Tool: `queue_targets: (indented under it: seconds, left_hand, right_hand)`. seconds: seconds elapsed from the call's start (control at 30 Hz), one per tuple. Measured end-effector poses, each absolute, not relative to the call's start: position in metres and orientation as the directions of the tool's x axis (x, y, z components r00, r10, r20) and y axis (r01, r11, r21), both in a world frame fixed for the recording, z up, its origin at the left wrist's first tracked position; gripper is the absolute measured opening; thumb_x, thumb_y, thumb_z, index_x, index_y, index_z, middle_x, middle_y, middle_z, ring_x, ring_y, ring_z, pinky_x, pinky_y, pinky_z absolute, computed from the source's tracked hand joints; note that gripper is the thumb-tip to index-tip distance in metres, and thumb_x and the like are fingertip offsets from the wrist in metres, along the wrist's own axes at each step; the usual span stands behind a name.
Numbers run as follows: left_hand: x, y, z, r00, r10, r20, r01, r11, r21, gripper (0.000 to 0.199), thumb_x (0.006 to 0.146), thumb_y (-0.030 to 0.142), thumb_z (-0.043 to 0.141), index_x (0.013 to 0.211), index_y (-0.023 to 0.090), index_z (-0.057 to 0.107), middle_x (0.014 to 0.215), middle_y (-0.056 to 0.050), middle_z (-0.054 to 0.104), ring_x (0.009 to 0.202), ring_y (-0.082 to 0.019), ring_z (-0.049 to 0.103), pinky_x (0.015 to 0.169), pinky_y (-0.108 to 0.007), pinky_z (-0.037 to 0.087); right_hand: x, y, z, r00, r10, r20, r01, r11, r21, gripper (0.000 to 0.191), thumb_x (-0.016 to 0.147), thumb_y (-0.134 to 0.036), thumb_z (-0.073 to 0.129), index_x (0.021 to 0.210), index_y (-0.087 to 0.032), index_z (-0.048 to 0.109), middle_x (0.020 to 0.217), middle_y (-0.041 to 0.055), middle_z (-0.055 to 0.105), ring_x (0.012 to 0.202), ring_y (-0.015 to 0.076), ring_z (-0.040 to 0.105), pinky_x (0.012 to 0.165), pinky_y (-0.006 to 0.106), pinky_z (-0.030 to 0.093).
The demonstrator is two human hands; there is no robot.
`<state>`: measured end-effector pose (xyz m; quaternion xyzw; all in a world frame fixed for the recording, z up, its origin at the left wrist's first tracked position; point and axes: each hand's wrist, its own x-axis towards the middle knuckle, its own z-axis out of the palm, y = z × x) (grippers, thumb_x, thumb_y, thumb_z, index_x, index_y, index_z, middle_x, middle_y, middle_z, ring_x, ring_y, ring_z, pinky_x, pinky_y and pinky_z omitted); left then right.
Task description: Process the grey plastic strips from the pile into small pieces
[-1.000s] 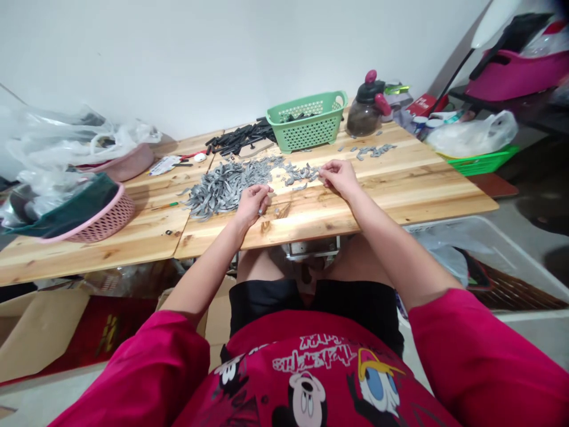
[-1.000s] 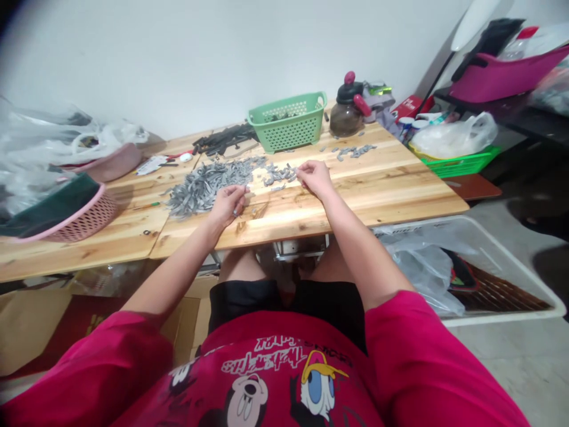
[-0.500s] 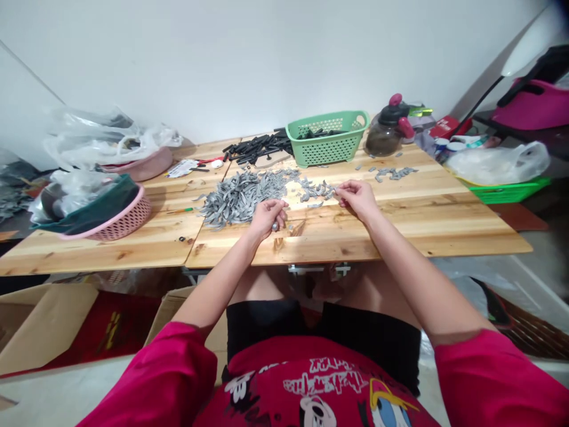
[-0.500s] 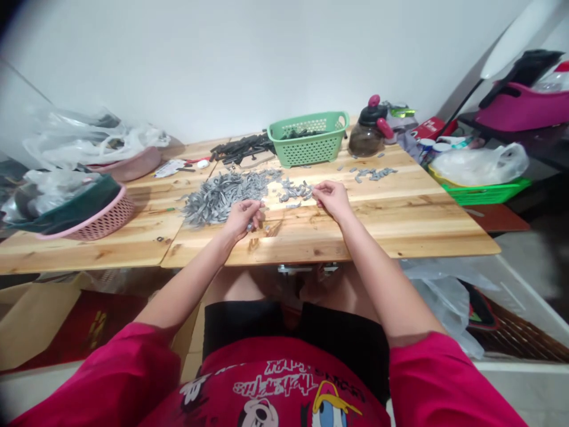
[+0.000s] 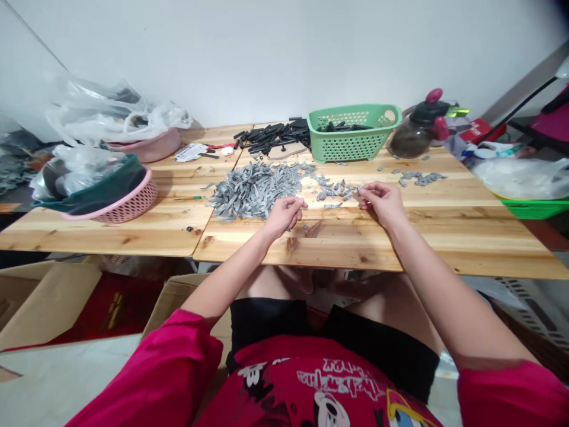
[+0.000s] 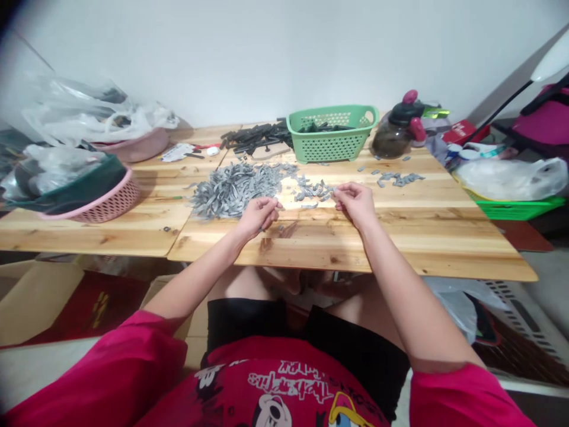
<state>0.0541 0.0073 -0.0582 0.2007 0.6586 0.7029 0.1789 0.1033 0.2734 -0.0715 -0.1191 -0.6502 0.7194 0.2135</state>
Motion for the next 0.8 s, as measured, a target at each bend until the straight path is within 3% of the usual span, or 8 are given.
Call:
queue_targets:
  seconds: [0.17, 0.27, 0.37, 0.5, 0.6, 0.7, 0.8]
  left_hand:
    - [0.061, 0.005, -0.049, -0.883, 0.469, -0.006, -0.022, -0.029, 0.999, 0.040, 0.081, 0.050, 0.064, 0.083, 0.010, 0.067, 0.052, 0.004, 0.053, 0.031, -0.002, 0.030, 0.035, -0.019, 0.015]
    - [0.057, 0.012, -0.036, -0.877, 0.479, 0.047, 0.069, 0.029, 0.997, 0.034, 0.077, 0.044, 0.068, 0.084, 0.011, 0.071, 0.058, 0.001, 0.059, 0.038, -0.005, 0.038, 0.040, -0.020, 0.025]
    - [0.044, 0.029, -0.019, -0.827, 0.509, 0.238, 0.306, 0.052, 0.951, 0.031, 0.077, 0.041, 0.068, 0.072, 0.011, 0.072, 0.069, -0.005, 0.068, 0.064, -0.014, 0.060, 0.063, -0.023, 0.044]
    - [0.025, 0.052, -0.008, -0.803, 0.529, 0.273, 0.318, -0.005, 0.948, 0.029, 0.075, 0.039, 0.070, 0.083, 0.011, 0.075, 0.085, -0.009, 0.073, 0.081, -0.020, 0.065, 0.077, -0.027, 0.047]
    - [0.017, 0.058, -0.011, -0.799, 0.531, 0.281, 0.310, -0.036, 0.950, 0.026, 0.074, 0.039, 0.071, 0.078, 0.014, 0.074, 0.080, -0.007, 0.073, 0.078, -0.019, 0.064, 0.075, -0.027, 0.047]
    - [0.012, 0.055, -0.015, -0.821, 0.483, 0.304, 0.311, -0.066, 0.948, 0.028, 0.078, 0.042, 0.067, 0.073, 0.015, 0.073, 0.072, -0.006, 0.070, 0.071, -0.018, 0.062, 0.071, -0.027, 0.047]
    - [0.009, 0.051, -0.019, -0.849, 0.437, 0.298, 0.295, -0.077, 0.952, 0.024, 0.073, 0.039, 0.073, 0.075, 0.015, 0.073, 0.073, -0.005, 0.069, 0.070, -0.016, 0.061, 0.069, -0.026, 0.046]
  right_hand:
    - [0.111, 0.259, -0.061, -0.911, 0.387, 0.145, -0.184, -0.067, -0.981, 0.038, 0.054, -0.041, 0.087, 0.072, -0.017, 0.064, 0.060, -0.0012, 0.062, 0.048, 0.0088, 0.055, 0.047, 0.020, 0.049]
    - [0.111, 0.247, -0.050, -0.934, 0.319, 0.163, -0.191, -0.058, -0.980, 0.038, 0.058, -0.042, 0.086, 0.077, -0.016, 0.065, 0.066, 0.0020, 0.066, 0.053, 0.0122, 0.062, 0.054, 0.024, 0.056]
    - [0.107, 0.234, -0.037, -0.952, 0.249, 0.178, -0.199, -0.060, -0.978, 0.038, 0.061, -0.042, 0.085, 0.082, -0.016, 0.066, 0.071, 0.0038, 0.068, 0.060, 0.0142, 0.065, 0.062, 0.027, 0.059]
    - [0.097, 0.223, -0.021, -0.982, 0.116, 0.149, -0.161, -0.102, -0.982, 0.045, 0.065, -0.041, 0.084, 0.097, -0.019, 0.062, 0.082, 0.0042, 0.069, 0.072, 0.0154, 0.067, 0.069, 0.028, 0.059]
    - [0.086, 0.219, -0.014, -0.989, 0.034, 0.143, -0.145, -0.077, -0.986, 0.049, 0.069, -0.042, 0.081, 0.106, -0.021, 0.057, 0.087, 0.0050, 0.070, 0.075, 0.0161, 0.068, 0.071, 0.028, 0.058]
    - [0.075, 0.215, -0.011, -0.988, 0.025, 0.154, -0.155, -0.056, -0.986, 0.051, 0.068, -0.045, 0.081, 0.104, -0.021, 0.056, 0.084, 0.0045, 0.070, 0.072, 0.0168, 0.067, 0.068, 0.029, 0.057]
    - [0.065, 0.212, -0.012, -0.987, 0.013, 0.161, -0.162, -0.065, -0.985, 0.051, 0.067, -0.047, 0.081, 0.104, -0.021, 0.056, 0.080, 0.0031, 0.069, 0.068, 0.0159, 0.066, 0.066, 0.028, 0.057]
